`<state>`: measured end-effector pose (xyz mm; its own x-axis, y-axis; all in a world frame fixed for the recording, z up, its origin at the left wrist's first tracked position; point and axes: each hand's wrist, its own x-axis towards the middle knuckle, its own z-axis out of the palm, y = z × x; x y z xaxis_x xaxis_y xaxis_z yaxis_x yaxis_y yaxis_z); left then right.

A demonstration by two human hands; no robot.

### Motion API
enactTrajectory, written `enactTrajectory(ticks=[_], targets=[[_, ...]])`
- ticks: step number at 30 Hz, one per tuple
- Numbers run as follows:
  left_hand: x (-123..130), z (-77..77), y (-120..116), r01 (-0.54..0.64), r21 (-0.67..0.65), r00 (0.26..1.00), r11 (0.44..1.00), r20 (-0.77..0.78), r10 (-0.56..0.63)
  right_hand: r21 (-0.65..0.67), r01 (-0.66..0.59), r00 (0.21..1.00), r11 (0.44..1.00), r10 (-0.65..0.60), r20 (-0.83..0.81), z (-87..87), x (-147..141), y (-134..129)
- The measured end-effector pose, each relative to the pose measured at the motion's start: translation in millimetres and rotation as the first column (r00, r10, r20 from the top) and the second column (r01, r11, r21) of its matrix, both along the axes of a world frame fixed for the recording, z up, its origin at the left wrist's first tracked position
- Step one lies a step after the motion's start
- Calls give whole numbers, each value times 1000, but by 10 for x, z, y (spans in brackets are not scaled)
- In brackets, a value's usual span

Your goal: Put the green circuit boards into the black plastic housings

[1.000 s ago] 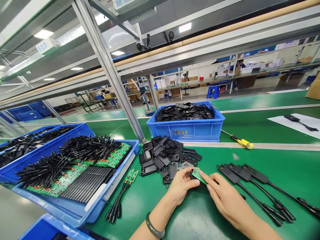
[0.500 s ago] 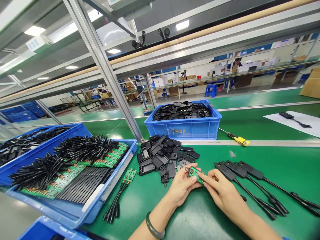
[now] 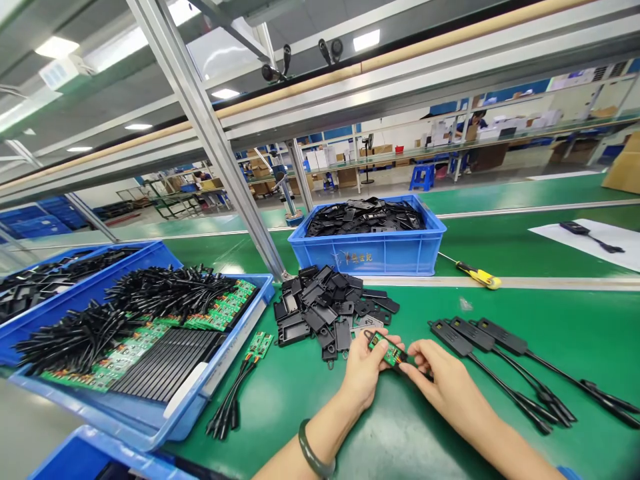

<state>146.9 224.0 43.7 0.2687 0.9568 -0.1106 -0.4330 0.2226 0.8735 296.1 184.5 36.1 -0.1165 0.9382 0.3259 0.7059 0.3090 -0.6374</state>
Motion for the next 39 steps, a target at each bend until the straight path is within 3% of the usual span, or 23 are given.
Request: enactTrajectory(ticks=[4, 8, 11, 17, 23, 25, 28, 31, 35, 39], targets=[[-1, -20, -23, -8, 79, 999, 997, -49, 12, -178, -17, 998, 984, 28, 58, 42, 37, 27], [12, -65, -44, -5, 158, 992, 987, -127, 25, -347, -140, 969, 927, 56, -242, 62, 12, 56], [9, -64, -52, 6, 171, 992, 985, -123, 16, -371, -181, 916, 911, 18, -402, 62, -27, 61], [0, -20, -81, -11, 168, 998, 986, -59, 21, -380, -96, 944, 920, -37, -329, 68, -49, 56], [3, -19, -101, -41, 288, 977, 957, -187, 99, -346, -11, 974, 938, -68, -216, 17, -65, 87], [11, -8, -86, -41, 260, 975, 965, -199, 94, -338, -32, 981, 941, -36, -192, 18, -60, 83], [30, 12, -55, -15, 135, 980, 991, -196, 41, -214, -46, 994, 976, 23, -111, 62, -27, 64], [44, 4, -40, 62, 138, 956, 989, -293, -19, 45, -73, 996, 996, 75, -49, 113, 27, 53], [46, -49, -55, 223, 192, 871, 956, -480, -106, 299, -141, 988, 944, 116, 99, 107, 95, 55], [38, -98, -65, 302, 248, 791, 920, -604, -97, 370, -173, 964, 913, 80, 255, 79, 120, 54]])
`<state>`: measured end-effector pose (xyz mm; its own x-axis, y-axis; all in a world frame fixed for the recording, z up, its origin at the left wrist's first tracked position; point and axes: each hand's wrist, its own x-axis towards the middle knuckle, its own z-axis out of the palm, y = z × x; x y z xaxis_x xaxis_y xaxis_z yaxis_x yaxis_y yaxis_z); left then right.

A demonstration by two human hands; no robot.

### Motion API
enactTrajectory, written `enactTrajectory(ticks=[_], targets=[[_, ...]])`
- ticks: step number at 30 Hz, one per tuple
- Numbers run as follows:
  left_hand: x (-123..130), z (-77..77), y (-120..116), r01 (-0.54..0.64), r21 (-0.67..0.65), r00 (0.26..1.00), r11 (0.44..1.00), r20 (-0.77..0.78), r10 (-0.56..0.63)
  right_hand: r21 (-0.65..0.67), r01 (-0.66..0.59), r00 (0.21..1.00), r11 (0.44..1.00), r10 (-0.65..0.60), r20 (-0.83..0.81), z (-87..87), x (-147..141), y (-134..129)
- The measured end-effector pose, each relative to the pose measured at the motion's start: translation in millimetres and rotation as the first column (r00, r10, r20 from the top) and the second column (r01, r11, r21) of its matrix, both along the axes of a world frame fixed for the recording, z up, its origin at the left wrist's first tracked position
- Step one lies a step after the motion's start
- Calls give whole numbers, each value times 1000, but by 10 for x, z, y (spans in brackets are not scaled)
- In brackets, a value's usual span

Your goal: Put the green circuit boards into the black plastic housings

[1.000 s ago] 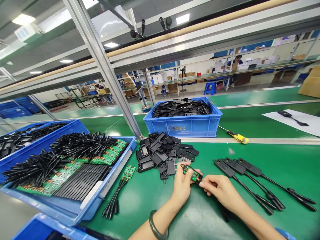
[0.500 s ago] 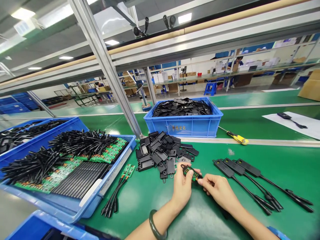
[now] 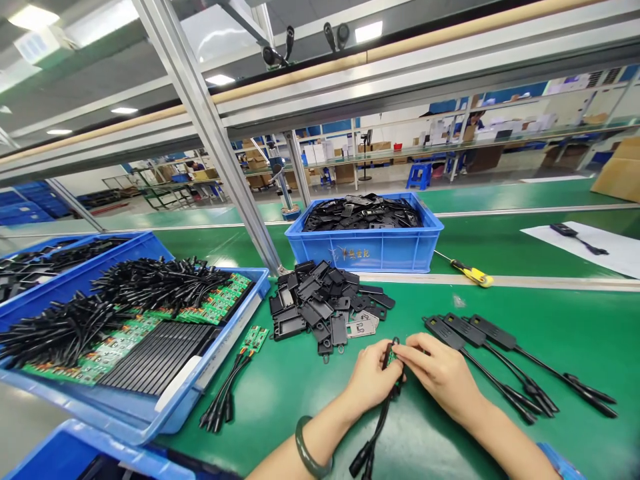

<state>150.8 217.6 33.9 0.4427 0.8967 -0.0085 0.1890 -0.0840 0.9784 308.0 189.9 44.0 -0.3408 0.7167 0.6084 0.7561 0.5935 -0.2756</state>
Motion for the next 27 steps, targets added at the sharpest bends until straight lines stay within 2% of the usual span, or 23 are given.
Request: enactTrajectory(ticks=[8, 12, 16, 18, 20, 22, 24, 27], targets=[[-8, -32, -2, 17, 21, 997, 1000, -72, -16, -10, -25, 1000, 1000, 25, 16, -21, 8, 29], [-13, -15, -6, 27, 31, 993, 999, -120, -23, -65, -42, 999, 997, 43, 13, -28, 38, 60], [-23, -8, 6, 46, 42, 986, 998, -161, -38, -86, -41, 991, 995, 52, 126, -29, 3, 67], [-22, -9, 14, 43, -1, 991, 999, -126, -43, -91, -10, 982, 996, 27, 185, -16, -37, 68], [-15, -6, 21, 26, -114, 998, 993, -47, -32, -151, 17, 980, 988, 14, 197, 23, -44, 99], [-5, 5, 27, 9, -257, 998, 966, 63, 8, -267, 102, 977, 958, -46, 210, 85, 35, 191], [4, 22, 32, 7, -356, 983, 934, 174, 58, -353, 281, 944, 892, -192, 268, 152, 228, 352], [6, 46, 36, 25, -397, 959, 917, 269, 90, -349, 534, 836, 770, -419, 355, 209, 655, 654]])
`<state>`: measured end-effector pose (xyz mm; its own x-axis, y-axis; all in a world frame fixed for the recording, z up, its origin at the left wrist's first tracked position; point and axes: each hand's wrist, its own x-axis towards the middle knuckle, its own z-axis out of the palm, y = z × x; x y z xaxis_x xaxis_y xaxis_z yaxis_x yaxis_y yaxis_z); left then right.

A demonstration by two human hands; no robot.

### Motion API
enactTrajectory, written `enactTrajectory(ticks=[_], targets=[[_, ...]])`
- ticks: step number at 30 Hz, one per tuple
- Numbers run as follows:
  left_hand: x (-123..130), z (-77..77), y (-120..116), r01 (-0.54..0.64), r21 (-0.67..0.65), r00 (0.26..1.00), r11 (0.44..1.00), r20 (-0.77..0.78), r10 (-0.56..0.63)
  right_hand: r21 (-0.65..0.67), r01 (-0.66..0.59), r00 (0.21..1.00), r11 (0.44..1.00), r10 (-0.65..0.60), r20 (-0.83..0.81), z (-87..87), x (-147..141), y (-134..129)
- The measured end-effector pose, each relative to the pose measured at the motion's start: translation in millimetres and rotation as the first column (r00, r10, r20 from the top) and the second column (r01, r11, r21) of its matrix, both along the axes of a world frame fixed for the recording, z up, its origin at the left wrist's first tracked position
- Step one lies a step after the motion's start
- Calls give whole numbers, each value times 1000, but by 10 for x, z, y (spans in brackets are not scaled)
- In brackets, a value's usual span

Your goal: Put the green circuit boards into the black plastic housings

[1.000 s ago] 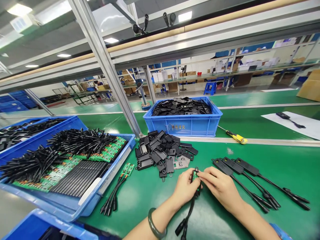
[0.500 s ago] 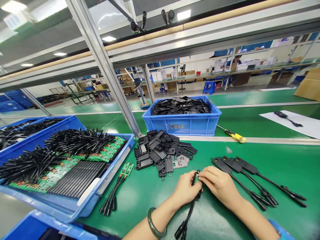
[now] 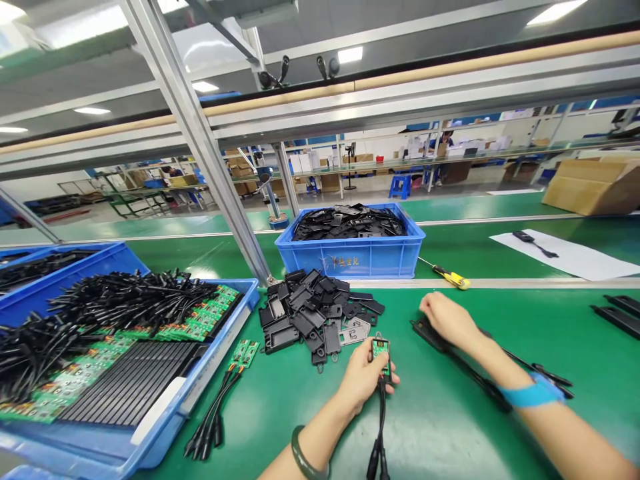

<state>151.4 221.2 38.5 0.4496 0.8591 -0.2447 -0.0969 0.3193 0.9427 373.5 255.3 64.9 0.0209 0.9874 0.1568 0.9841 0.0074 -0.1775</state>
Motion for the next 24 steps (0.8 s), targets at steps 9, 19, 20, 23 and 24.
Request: enactTrajectory(ticks=[9, 19, 20, 23, 24], targets=[[-30, -32, 9, -34, -33, 992, 999, 117, 38, -61, 82, 994, 995, -86, -73, -42, 46, 561], [-35, -100, 30, -37, -81, 979, 996, 197, 53, -100, -77, 848, 992, 13, -529, -209, -744, 722], [-34, -90, 27, -34, -86, 978, 996, 204, 51, -113, -85, 819, 990, 5, -574, -190, -721, 691], [-34, -42, 10, -13, -102, 978, 995, 205, 34, -124, -115, 698, 986, -9, -716, -97, -625, 506], [-36, -26, 5, -5, -108, 980, 994, 198, 26, -109, -115, 650, 987, -8, -760, -62, -596, 415]])
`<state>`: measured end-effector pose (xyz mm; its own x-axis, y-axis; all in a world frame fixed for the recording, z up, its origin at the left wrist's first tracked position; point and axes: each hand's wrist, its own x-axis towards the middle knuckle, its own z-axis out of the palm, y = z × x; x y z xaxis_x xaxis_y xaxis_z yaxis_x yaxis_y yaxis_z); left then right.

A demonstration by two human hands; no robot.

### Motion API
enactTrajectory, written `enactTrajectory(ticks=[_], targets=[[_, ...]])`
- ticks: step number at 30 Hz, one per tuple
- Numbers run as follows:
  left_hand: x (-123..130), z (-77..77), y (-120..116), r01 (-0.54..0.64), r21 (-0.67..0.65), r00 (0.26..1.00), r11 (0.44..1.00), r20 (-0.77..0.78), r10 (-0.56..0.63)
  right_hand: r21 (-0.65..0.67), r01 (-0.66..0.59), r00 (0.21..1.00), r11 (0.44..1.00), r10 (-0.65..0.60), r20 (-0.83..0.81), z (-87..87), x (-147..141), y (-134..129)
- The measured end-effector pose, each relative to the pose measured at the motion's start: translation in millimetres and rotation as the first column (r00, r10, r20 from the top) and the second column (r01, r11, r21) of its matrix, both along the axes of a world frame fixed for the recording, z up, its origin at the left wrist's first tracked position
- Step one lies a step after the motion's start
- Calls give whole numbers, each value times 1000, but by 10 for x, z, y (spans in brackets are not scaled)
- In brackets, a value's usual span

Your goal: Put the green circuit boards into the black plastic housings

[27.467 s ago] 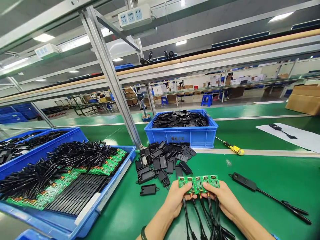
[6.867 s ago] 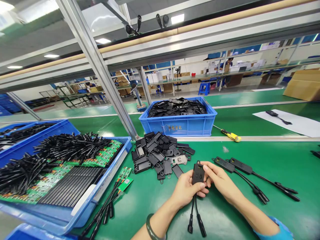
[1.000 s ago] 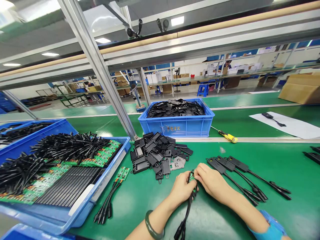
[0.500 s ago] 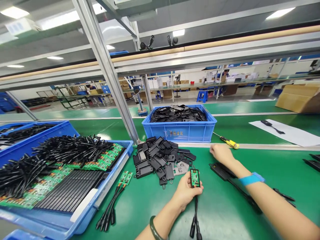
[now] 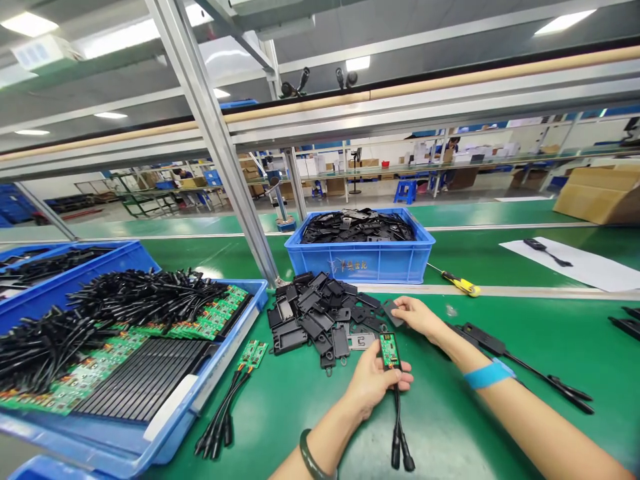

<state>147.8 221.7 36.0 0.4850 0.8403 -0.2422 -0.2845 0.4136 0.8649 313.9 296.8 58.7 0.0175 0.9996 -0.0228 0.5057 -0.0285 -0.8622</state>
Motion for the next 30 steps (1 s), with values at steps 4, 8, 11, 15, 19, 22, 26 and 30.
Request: enactTrajectory(ticks=[4, 8, 11, 15, 19, 22, 26, 30], targets=[[-10, 35, -6, 7, -39, 999, 999, -35, -9, 78, 46, 977, 996, -29, -209, 98, 58, -431], [-10, 32, 10, 45, -21, 997, 999, -61, -46, 122, 49, 923, 991, 2, -386, 40, 19, -762], [-7, 21, 18, 95, 13, 995, 995, -45, -94, 125, -11, 914, 992, 61, -401, -76, -34, -873], [-22, 5, 19, 141, -1, 989, 990, -44, -141, 136, -52, 922, 989, 100, -375, -188, -72, -913], [-23, -5, 11, 174, 52, 983, 983, -73, -170, 117, -41, 935, 992, 79, -346, -223, -78, -930], [-8, -1, -3, 154, 95, 982, 984, -127, -141, 110, -17, 941, 994, 53, -334, -218, -87, -935], [-4, 36, -30, 208, 194, 963, 959, -210, -167, 36, -12, 934, 999, 24, -357, -153, -90, -925], [7, 74, -63, 228, 233, 957, 945, -234, -173, 31, -95, 936, 995, 99, -337, -116, -83, -902]])
